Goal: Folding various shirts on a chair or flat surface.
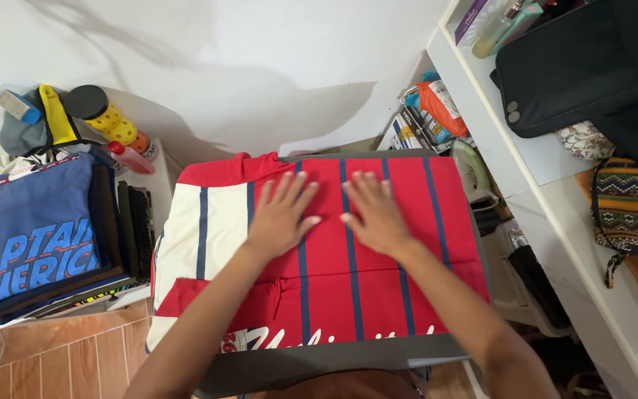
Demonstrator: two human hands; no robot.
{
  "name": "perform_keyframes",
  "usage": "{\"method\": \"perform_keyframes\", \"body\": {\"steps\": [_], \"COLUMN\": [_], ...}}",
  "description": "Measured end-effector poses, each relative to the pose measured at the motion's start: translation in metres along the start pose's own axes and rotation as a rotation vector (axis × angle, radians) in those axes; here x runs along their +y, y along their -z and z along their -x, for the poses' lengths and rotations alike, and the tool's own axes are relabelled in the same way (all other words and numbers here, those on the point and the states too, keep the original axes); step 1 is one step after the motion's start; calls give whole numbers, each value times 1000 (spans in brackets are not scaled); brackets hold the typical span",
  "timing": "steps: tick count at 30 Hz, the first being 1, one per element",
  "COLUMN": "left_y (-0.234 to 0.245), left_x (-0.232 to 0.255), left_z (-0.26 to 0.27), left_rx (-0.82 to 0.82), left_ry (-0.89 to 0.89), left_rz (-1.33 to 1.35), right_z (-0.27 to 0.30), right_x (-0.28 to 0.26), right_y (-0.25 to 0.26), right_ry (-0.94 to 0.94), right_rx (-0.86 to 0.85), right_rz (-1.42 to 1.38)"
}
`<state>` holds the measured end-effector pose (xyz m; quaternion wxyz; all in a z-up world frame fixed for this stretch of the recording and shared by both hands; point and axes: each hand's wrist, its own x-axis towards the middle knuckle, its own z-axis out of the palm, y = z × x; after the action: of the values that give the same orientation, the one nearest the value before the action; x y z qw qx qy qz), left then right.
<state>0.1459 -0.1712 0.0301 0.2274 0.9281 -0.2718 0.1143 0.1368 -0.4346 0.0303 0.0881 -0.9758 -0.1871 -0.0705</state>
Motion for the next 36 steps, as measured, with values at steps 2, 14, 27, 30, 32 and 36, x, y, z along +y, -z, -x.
{"method": "perform_keyframes", "body": {"steps": [2, 14, 27, 30, 32, 36], "left_y": [-3, 27, 72, 83, 85, 86], "left_x": [-6, -94, -36, -21, -14, 0], "left_z": [-14, -55, 36, 63, 77, 99], "left_rx": [15, -28, -76, -24, 4, 44], "left_ry": [-33, -28, -333, -272, -252, -208], "left_rz": [-72, -219, -383, -328, -312, -280], "right_z": [-8, -16, 77, 113, 132, 159], "right_x": [-4, 154, 118, 108, 101, 94], "right_y": [1, -4, 71, 73, 75, 77], "right_ry": [26, -149, 147, 132, 128, 117], "right_rx": [-40, 105, 20, 61, 98, 145], "right_rz": [-61, 51, 375, 235, 183, 102]}}
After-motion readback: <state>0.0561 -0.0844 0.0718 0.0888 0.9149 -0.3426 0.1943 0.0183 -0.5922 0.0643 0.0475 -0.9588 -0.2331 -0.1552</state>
